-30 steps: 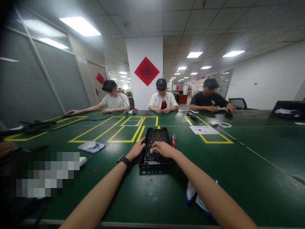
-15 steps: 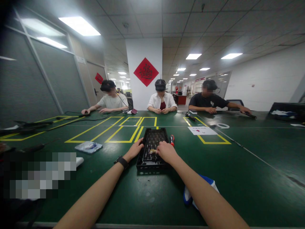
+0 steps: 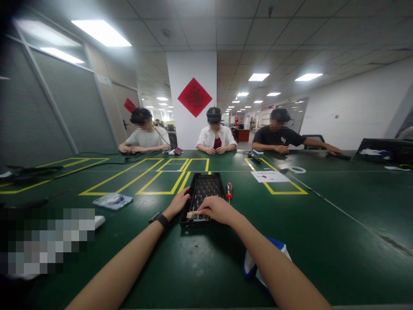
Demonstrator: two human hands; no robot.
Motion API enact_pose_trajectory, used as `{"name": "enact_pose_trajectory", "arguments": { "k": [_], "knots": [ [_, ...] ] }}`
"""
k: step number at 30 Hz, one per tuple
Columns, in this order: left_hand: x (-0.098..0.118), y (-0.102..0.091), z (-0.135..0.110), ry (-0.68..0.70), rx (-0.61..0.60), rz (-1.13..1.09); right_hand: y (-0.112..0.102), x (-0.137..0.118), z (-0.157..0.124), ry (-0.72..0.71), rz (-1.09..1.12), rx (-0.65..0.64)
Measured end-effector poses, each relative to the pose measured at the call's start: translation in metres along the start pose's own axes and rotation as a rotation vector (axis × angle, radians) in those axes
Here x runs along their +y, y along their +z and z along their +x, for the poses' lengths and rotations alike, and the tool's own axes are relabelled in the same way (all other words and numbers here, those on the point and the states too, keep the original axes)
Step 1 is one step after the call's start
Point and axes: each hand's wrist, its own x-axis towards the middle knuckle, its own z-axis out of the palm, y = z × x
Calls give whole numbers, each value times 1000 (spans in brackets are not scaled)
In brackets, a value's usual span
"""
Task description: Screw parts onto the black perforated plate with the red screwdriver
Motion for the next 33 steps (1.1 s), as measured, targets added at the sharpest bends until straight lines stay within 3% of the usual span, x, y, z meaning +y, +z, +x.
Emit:
{"name": "enact_pose_trajectory", "arguments": {
  "k": [12, 18, 25, 33],
  "knots": [
    [3, -4, -8, 90, 42, -4, 2, 7, -4, -67, -59, -50],
    [0, -5, -9, 143, -55, -14, 7, 9, -3, 25, 63, -19],
    [-2, -2, -7, 171, -35, 1, 13, 11, -1, 132, 194, -1],
    [-2, -4, -8, 177, -38, -23, 18, 5, 1, 74, 128, 61]
  ]
}}
